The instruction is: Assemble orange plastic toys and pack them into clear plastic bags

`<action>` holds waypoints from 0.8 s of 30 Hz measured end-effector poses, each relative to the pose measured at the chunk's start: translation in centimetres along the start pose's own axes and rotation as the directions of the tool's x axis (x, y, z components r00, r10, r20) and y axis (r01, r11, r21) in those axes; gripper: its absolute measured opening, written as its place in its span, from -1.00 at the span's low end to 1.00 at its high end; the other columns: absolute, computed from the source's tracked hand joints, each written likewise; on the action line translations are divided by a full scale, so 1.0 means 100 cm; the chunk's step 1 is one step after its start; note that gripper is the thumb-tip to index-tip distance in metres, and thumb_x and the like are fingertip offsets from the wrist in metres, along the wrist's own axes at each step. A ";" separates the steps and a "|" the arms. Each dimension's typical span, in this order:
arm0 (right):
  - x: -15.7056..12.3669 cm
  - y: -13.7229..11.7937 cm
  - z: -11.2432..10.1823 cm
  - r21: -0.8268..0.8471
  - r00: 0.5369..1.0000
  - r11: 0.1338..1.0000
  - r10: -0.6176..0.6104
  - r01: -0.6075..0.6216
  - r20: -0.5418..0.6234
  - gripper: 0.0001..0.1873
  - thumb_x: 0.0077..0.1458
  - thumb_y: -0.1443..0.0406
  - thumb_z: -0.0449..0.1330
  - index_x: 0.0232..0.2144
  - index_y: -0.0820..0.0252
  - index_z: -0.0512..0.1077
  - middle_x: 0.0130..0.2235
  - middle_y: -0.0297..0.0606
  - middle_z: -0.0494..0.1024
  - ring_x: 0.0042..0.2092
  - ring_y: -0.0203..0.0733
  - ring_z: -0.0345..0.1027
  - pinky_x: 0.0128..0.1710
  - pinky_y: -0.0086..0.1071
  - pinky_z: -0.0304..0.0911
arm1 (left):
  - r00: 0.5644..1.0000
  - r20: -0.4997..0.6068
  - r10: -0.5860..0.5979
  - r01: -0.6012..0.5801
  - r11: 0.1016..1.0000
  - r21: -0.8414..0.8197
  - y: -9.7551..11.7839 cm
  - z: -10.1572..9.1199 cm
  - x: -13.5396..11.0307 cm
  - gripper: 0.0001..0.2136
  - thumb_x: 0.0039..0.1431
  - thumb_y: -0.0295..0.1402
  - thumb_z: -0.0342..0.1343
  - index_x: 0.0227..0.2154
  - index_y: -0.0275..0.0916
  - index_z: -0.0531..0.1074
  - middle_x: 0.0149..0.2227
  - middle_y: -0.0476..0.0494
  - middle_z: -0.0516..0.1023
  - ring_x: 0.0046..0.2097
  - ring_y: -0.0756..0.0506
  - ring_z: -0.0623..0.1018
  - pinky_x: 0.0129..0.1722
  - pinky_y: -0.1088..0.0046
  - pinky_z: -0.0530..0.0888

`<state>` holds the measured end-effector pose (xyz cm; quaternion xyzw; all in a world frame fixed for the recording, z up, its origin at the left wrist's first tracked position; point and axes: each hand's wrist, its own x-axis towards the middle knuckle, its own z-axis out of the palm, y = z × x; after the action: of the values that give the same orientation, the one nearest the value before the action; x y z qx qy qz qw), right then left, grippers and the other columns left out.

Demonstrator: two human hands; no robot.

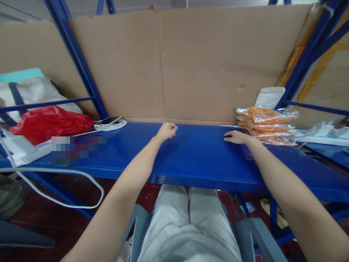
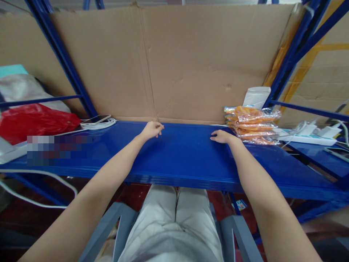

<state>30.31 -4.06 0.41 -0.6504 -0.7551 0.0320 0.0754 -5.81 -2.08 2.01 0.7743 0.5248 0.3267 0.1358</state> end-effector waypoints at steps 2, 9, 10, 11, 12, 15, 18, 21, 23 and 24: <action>-0.001 -0.001 -0.001 0.003 1.000 1.000 0.003 -0.003 -0.006 -0.57 0.09 0.26 0.12 0.00 0.27 0.50 0.06 -0.11 0.50 0.09 0.01 0.39 0.14 -0.21 0.24 | 1.000 0.004 0.004 -0.004 1.000 -0.001 0.000 0.000 0.000 -0.79 0.22 -0.39 0.00 -0.42 -0.35 0.50 -0.61 -0.02 0.48 -0.69 0.10 0.37 -0.60 0.61 0.31; -0.005 -0.008 -0.011 -0.024 0.989 0.999 0.037 -0.040 -0.142 -0.58 0.10 0.28 0.08 -0.01 0.25 0.51 0.00 -0.14 0.55 0.03 0.01 0.44 0.10 -0.25 0.29 | 1.000 0.005 -0.013 0.013 1.000 0.011 0.003 -0.001 -0.001 -0.78 0.22 -0.40 0.00 -0.42 -0.34 0.51 -0.61 -0.03 0.50 -0.68 0.09 0.37 -0.58 0.60 0.32; -0.007 -0.009 -0.013 -0.018 0.983 0.999 0.047 -0.051 -0.180 -0.57 0.11 0.28 0.06 -0.01 0.28 0.51 0.00 -0.11 0.55 0.04 0.03 0.43 0.11 -0.24 0.27 | 1.000 0.003 -0.012 0.012 1.000 0.010 0.004 -0.002 -0.002 -0.78 0.22 -0.40 0.00 -0.43 -0.34 0.51 -0.61 -0.03 0.50 -0.68 0.09 0.38 -0.58 0.60 0.32; -0.008 -0.010 -0.016 -0.007 0.973 0.998 0.054 -0.057 -0.226 -0.57 0.12 0.28 0.04 -0.01 0.30 0.50 0.00 -0.08 0.55 0.05 0.04 0.42 0.12 -0.22 0.26 | 1.000 0.002 -0.010 0.010 1.000 0.010 0.004 -0.002 -0.002 -0.79 0.22 -0.40 0.00 -0.43 -0.34 0.51 -0.61 -0.03 0.50 -0.68 0.09 0.38 -0.57 0.60 0.32; -0.010 -0.010 -0.019 0.012 0.958 0.998 0.062 -0.061 -0.281 -0.56 0.14 0.29 0.01 0.00 0.32 0.49 0.00 -0.05 0.54 0.05 0.05 0.41 0.13 -0.21 0.25 | 1.000 0.001 -0.009 0.009 1.000 0.010 0.005 -0.002 -0.002 -0.79 0.21 -0.41 0.00 -0.43 -0.34 0.51 -0.61 -0.03 0.50 -0.68 0.09 0.38 -0.57 0.60 0.33; -0.014 -0.010 -0.026 0.114 0.873 0.993 0.077 -0.025 -0.481 -0.49 0.15 0.30 -0.03 0.13 0.34 0.36 0.00 0.01 0.53 0.03 0.06 0.41 0.10 -0.15 0.26 | 1.000 -0.003 -0.005 0.005 1.000 0.013 0.005 -0.002 -0.002 -0.79 0.21 -0.41 0.00 -0.43 -0.33 0.51 -0.61 -0.03 0.50 -0.68 0.09 0.38 -0.56 0.59 0.34; -0.017 -0.005 -0.033 0.158 0.757 0.987 0.102 0.002 -0.645 -0.39 0.13 0.32 -0.01 0.23 0.39 0.18 0.07 0.09 0.45 0.07 0.10 0.35 0.10 -0.06 0.23 | 1.000 -0.003 -0.005 0.005 1.000 0.011 0.005 -0.002 -0.003 -0.78 0.22 -0.39 0.00 -0.44 -0.32 0.51 -0.61 -0.03 0.50 -0.68 0.09 0.38 -0.56 0.60 0.34; -0.022 0.003 -0.036 0.095 0.668 0.993 0.113 -0.064 -0.736 -0.40 0.12 0.31 -0.02 0.21 0.42 0.19 0.13 0.15 0.36 0.19 0.14 0.20 0.16 0.01 0.12 | 1.000 0.000 -0.002 0.002 1.000 0.002 0.005 -0.002 -0.003 -0.78 0.22 -0.39 0.00 -0.45 -0.32 0.50 -0.61 -0.02 0.50 -0.68 0.10 0.37 -0.57 0.61 0.33; -0.026 0.008 -0.036 0.079 0.647 0.986 0.158 -0.150 -0.746 -0.43 0.11 0.29 0.00 0.16 0.42 0.24 0.14 0.16 0.35 0.21 0.16 0.15 0.17 0.05 0.07 | 1.000 0.004 0.000 0.000 1.000 -0.002 0.005 -0.002 -0.003 -0.78 0.22 -0.40 0.00 -0.45 -0.33 0.50 -0.61 -0.02 0.49 -0.69 0.10 0.36 -0.57 0.61 0.32; -0.028 0.010 -0.035 0.081 0.643 0.977 0.191 -0.197 -0.741 -0.45 0.10 0.29 0.00 0.13 0.41 0.27 0.14 0.15 0.34 0.21 0.17 0.13 0.18 0.08 0.03 | 1.000 0.007 0.001 -0.001 1.000 -0.002 0.005 -0.002 -0.003 -0.78 0.22 -0.40 0.00 -0.45 -0.33 0.50 -0.62 -0.02 0.49 -0.69 0.10 0.36 -0.57 0.61 0.32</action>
<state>32.20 -6.89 3.48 -0.6839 -0.5840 -0.2314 0.3710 -5.64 -2.53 2.29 0.7756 0.5235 0.3247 0.1379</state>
